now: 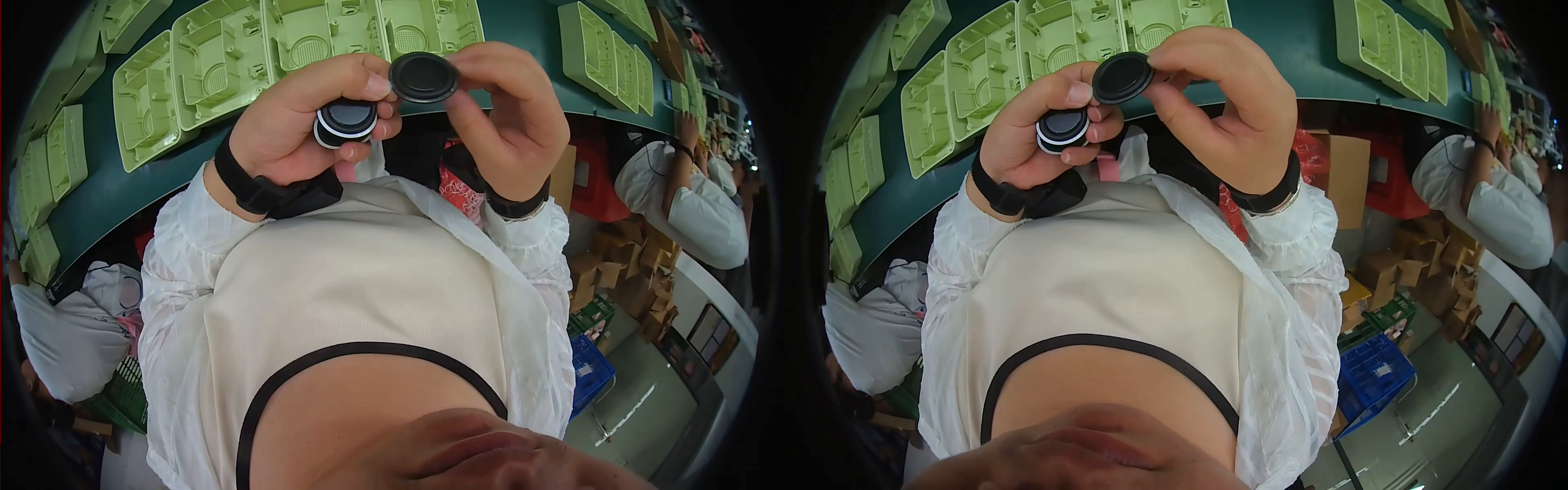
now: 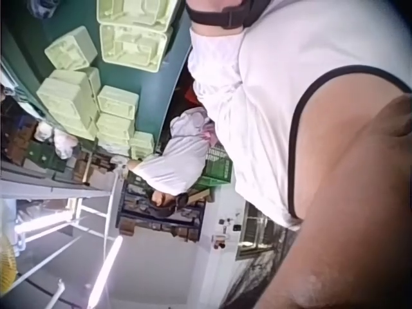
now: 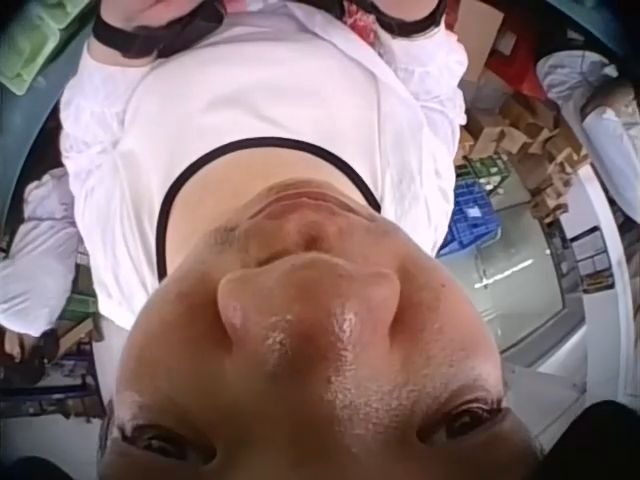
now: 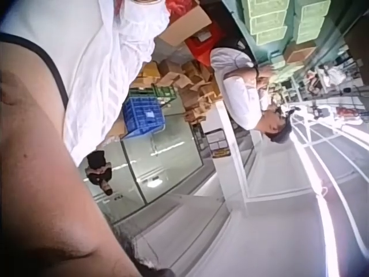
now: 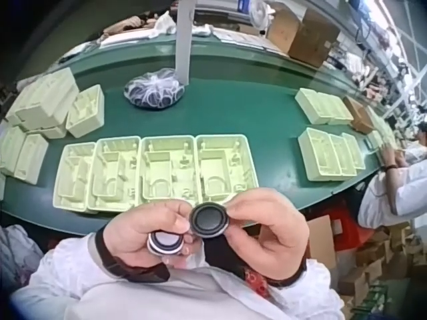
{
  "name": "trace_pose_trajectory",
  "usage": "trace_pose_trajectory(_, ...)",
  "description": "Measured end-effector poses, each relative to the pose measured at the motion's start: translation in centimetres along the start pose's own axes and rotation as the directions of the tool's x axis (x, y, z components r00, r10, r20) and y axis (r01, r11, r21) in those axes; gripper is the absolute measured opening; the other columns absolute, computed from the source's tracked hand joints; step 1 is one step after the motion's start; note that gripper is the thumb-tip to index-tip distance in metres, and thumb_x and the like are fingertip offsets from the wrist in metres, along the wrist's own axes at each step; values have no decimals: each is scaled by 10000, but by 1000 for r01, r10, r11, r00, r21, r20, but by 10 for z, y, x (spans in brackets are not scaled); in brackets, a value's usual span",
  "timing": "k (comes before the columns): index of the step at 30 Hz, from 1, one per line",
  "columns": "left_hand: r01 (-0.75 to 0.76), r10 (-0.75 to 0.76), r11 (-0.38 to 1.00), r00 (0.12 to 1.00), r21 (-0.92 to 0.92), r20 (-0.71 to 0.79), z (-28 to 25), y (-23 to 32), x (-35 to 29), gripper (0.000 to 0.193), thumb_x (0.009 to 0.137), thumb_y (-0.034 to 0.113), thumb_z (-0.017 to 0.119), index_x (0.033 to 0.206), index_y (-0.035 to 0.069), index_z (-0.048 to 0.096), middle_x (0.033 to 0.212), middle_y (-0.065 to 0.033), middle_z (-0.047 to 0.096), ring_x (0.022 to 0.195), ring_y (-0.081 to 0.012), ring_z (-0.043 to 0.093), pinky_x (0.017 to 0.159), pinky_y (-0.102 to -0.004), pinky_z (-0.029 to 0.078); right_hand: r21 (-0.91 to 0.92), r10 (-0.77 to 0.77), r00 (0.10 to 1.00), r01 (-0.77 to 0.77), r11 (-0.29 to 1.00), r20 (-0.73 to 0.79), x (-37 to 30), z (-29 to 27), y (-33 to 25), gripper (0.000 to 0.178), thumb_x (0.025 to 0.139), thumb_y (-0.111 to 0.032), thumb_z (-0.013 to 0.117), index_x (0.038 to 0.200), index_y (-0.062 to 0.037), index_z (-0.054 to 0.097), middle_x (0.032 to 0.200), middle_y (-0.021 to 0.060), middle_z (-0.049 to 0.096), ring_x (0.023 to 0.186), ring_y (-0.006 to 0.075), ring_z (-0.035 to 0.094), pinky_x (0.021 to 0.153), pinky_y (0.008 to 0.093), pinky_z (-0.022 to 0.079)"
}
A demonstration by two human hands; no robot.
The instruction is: The person peels the adhesive backing from a speaker and presses it into a plastic housing, repeating the process for several units.
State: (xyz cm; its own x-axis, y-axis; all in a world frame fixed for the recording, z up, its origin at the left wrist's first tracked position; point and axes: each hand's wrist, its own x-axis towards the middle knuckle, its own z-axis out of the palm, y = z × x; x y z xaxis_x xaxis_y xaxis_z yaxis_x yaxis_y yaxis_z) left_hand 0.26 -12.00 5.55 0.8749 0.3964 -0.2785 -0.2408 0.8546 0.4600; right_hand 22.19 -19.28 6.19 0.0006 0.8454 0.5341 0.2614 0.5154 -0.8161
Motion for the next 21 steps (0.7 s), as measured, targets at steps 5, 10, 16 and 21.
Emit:
trace_pose_trajectory(5,20,-16,997,998,76,-58,3,13,-2,183,947,162,658,1033,2,677,918,-60,639,805,-121,603,508,-236,455,54,20,999,-21,998,31,11,-12,10,244,865,116,673,1092,25,685,1160,153,672,983,204,676,812,299,550)
trace_pose_trajectory(10,-273,352,342,925,899,147,18,31,-30,297,867,45,675,1163,20,680,1062,-89,671,821,-169,594,602,-246,505,21,543,836,-543,839,-78,34,-53,28,290,914,-40,725,1192,-3,651,1313,176,623,1047,253,684,919,355,533)
trace_pose_trajectory(16,182,477,-733,825,656,304,39,22,-20,422,786,-3,709,1195,98,715,1300,37,669,829,-168,604,677,-257,541,-467,607,748,-450,761,269,85,-24,26,119,852,-90,669,903,12,704,793,201,689,758,387,696,670,433,538)
trace_pose_trajectory(21,312,429,-858,872,408,237,33,20,6,476,786,28,665,1243,157,706,1395,145,615,867,-156,594,678,-246,555,-580,541,737,-250,776,406,103,-14,31,117,834,-109,685,895,-17,723,780,199,694,757,390,693,670,432,540)
